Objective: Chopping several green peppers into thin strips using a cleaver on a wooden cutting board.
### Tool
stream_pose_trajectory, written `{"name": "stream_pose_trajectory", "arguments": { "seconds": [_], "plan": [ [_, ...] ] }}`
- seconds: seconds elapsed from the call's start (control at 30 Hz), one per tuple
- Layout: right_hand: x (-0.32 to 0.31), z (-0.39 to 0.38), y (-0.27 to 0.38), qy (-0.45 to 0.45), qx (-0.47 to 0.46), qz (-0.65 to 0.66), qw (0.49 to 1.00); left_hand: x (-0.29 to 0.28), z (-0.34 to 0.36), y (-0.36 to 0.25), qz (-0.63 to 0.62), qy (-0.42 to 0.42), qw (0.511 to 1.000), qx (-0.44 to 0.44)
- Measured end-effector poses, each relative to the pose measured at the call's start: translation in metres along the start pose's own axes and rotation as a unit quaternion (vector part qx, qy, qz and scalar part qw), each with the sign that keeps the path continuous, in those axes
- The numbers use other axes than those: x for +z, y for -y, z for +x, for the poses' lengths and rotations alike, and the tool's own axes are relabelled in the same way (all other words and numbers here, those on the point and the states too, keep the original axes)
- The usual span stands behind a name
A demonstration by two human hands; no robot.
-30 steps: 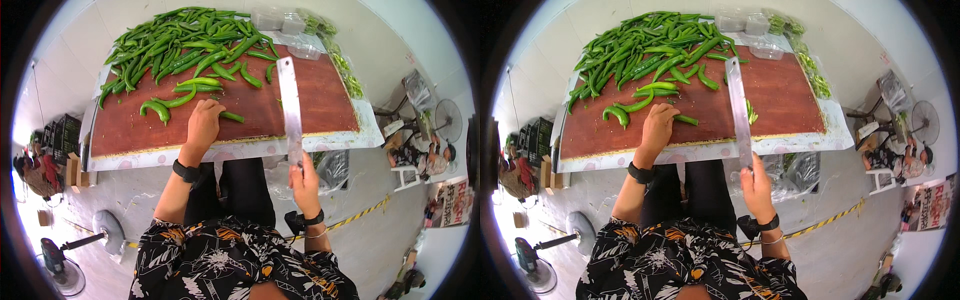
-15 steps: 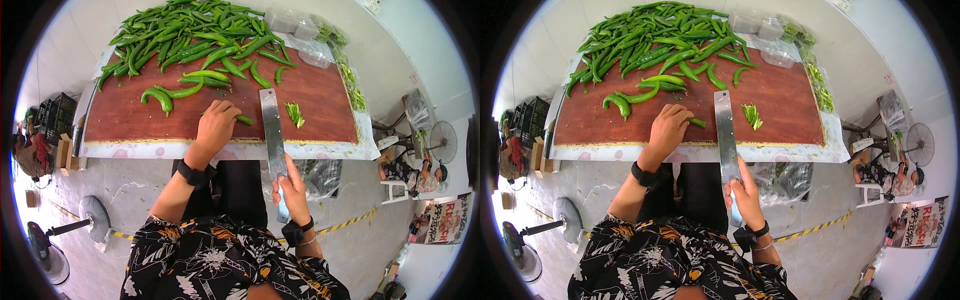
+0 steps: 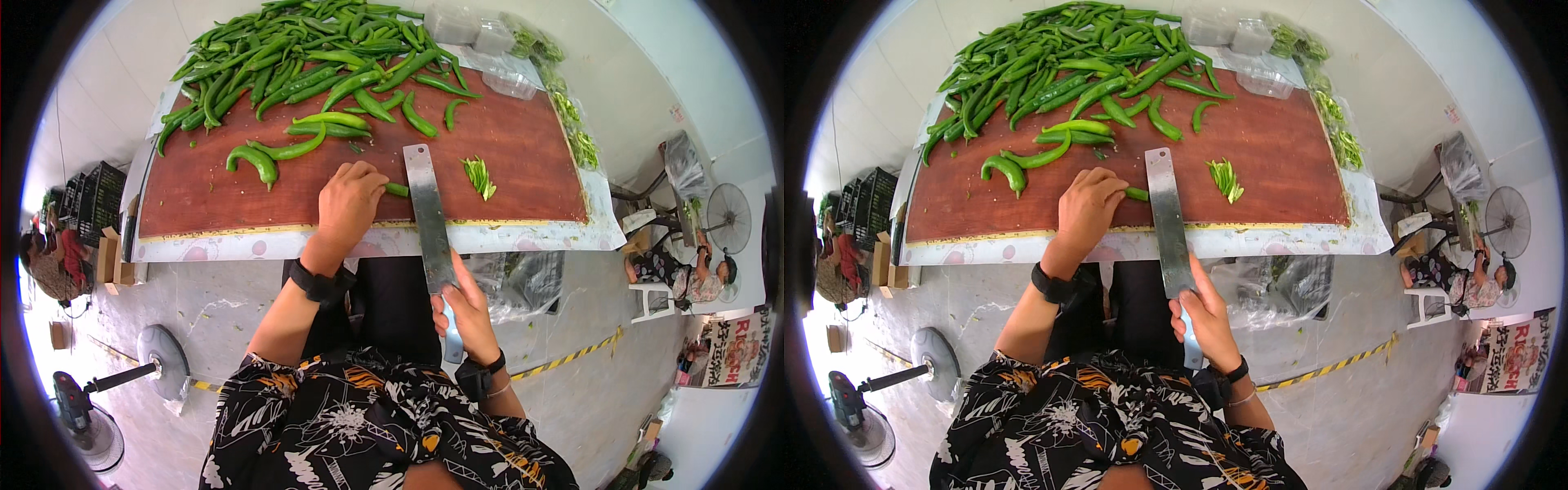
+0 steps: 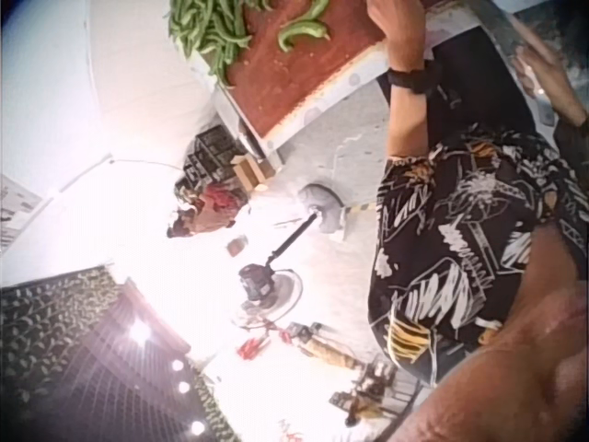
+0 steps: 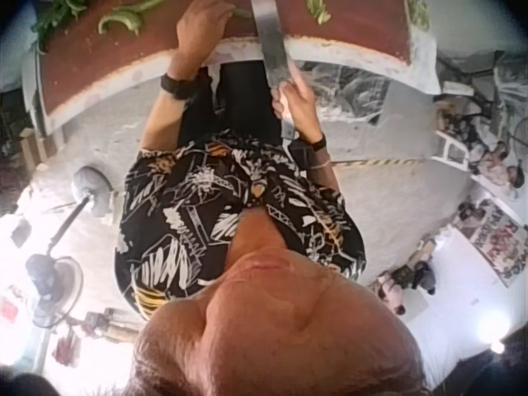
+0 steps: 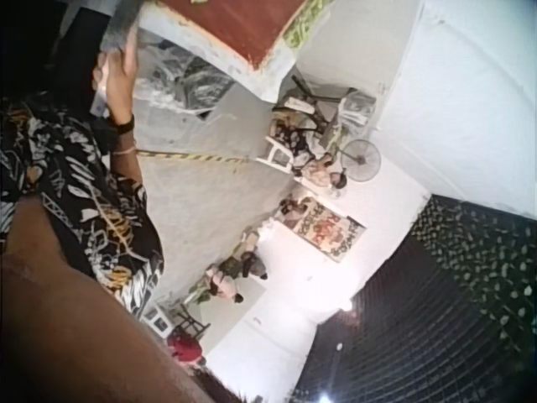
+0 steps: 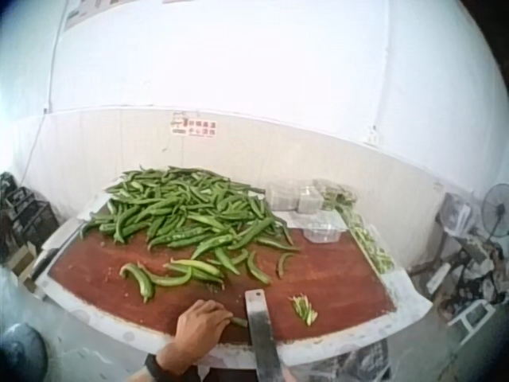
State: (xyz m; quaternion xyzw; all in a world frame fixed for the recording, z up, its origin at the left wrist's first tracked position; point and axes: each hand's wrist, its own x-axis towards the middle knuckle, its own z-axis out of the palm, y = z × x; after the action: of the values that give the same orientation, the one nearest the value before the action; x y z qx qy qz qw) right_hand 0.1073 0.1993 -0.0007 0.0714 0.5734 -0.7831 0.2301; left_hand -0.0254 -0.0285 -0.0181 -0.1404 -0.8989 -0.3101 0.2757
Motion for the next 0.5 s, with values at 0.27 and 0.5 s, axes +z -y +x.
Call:
{"name": "stream_pose_trajectory", "arguments": {
  "seconds": [0.27, 0.5],
  "plan": [
    [0.0034, -0.0001, -0.0019, 0.002, 0.005, 0.006, 1.0, -0.0034, -0.0001, -0.0004, 0.002, 0.01, 1.0, -0.011],
    [0.0039, -0.0007, -0.0029, 0.012, -0.004, -0.006, 1.0, -0.0046, 0.0002, -0.0015, -0.002, 0.006, 1.0, -0.008]
  ]
}}
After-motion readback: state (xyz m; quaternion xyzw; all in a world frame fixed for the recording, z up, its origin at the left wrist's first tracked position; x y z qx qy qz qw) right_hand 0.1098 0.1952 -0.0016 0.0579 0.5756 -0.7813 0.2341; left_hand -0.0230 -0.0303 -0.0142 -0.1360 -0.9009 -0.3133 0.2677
